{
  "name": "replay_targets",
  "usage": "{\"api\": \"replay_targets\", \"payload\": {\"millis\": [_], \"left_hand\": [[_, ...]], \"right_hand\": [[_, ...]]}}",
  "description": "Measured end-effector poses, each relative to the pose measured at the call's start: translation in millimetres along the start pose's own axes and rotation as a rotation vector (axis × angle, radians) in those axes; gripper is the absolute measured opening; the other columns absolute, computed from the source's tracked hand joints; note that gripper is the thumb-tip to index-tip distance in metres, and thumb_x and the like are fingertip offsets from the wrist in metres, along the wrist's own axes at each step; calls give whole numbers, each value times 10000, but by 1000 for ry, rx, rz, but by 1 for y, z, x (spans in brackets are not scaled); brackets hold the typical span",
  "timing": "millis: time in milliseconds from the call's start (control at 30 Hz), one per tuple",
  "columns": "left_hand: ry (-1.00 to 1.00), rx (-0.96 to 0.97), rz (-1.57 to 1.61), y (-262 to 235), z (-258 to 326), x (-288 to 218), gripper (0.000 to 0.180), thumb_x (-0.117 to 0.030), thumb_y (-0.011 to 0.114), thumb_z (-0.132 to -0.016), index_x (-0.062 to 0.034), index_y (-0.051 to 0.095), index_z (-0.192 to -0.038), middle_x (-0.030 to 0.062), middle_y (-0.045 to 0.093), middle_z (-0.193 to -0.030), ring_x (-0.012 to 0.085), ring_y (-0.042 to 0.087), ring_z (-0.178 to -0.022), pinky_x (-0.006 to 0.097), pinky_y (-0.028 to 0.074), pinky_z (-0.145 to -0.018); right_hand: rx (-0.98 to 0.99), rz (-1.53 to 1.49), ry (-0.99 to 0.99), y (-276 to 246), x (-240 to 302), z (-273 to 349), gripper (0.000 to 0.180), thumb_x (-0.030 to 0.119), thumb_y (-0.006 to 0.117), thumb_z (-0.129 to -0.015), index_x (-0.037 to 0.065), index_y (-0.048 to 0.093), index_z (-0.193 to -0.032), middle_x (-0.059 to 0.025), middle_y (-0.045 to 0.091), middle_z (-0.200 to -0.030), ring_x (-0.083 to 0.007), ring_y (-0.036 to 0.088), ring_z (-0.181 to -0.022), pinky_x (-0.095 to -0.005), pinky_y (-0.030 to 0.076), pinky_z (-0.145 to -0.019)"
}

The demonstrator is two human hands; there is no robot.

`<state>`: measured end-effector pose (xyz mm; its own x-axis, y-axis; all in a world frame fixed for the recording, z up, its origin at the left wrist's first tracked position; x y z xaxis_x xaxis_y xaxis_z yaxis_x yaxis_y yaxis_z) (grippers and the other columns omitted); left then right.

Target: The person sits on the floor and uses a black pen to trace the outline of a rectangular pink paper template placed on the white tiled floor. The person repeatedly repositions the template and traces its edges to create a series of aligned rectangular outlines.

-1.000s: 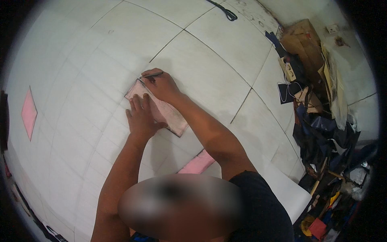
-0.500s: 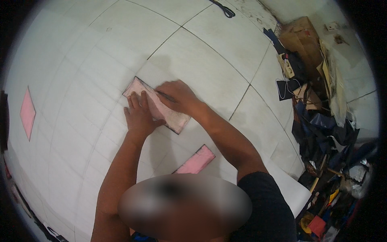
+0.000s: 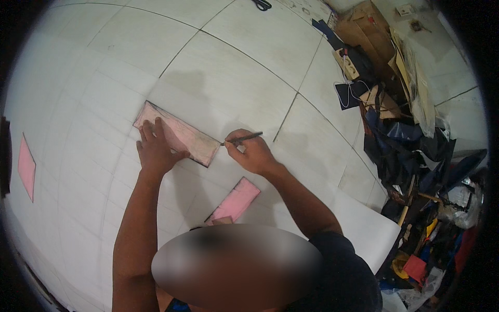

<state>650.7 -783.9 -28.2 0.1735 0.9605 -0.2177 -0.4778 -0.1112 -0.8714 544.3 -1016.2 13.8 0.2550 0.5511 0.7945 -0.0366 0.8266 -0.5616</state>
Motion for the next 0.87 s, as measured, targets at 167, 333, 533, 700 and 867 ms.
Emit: {"api": "replay_targets", "payload": {"millis": [167, 333, 533, 700, 867], "left_hand": [[25, -48, -13, 2, 0, -2, 1320, -556, 934, -666, -57, 184, -1631, 296, 218, -1641, 444, 233, -1547, 649, 347, -1158], [33, -66, -36, -3, 1, -2, 1294, -545, 936, -666, -53, 206, -1615, 294, 245, -1620, 443, 273, -1525, 646, 378, -1137], [28, -53, -20, -2, 1, -4, 1285, -538, 939, -665, -57, 219, -1614, 291, 239, -1630, 442, 268, -1531, 639, 364, -1152], [16, -44, -3, -2, 2, -1, 1286, -529, 939, -669, -70, 210, -1624, 279, 225, -1644, 439, 255, -1541, 637, 345, -1165], [18, -29, 3, 0, 1, -3, 1286, -535, 935, -675, -79, 202, -1628, 274, 221, -1649, 434, 224, -1557, 633, 336, -1175]], "right_hand": [[4, -110, 56, 34, -17, 16, 157, 146, 679, -982, 7, 685, -1055, -101, 729, -958, -210, 700, -876, -341, 547, -733], [41, -62, 40, 55, -6, 29, 158, 144, 698, -957, 9, 687, -1036, -163, 746, -950, -313, 734, -874, -404, 559, -782], [-60, -29, -143, 57, -5, 28, 161, 148, 714, -944, -2, 702, -1002, -171, 742, -935, -344, 722, -852, -431, 552, -769], [-161, 41, 19, 34, -13, 10, 205, 187, 709, -970, -17, 698, -991, -194, 720, -885, -347, 715, -796, -428, 549, -702], [-221, 91, 62, 19, -29, -2, 204, 167, 686, -1020, -32, 654, -1050, -111, 699, -790, -147, 653, -682, -298, 524, -642]]}}
Point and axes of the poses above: each hand's wrist, its own z-axis away from the middle knuckle, its own y-axis out of the palm, x = y × z, the point moved 9 cm from there along -z, towards the middle knuckle
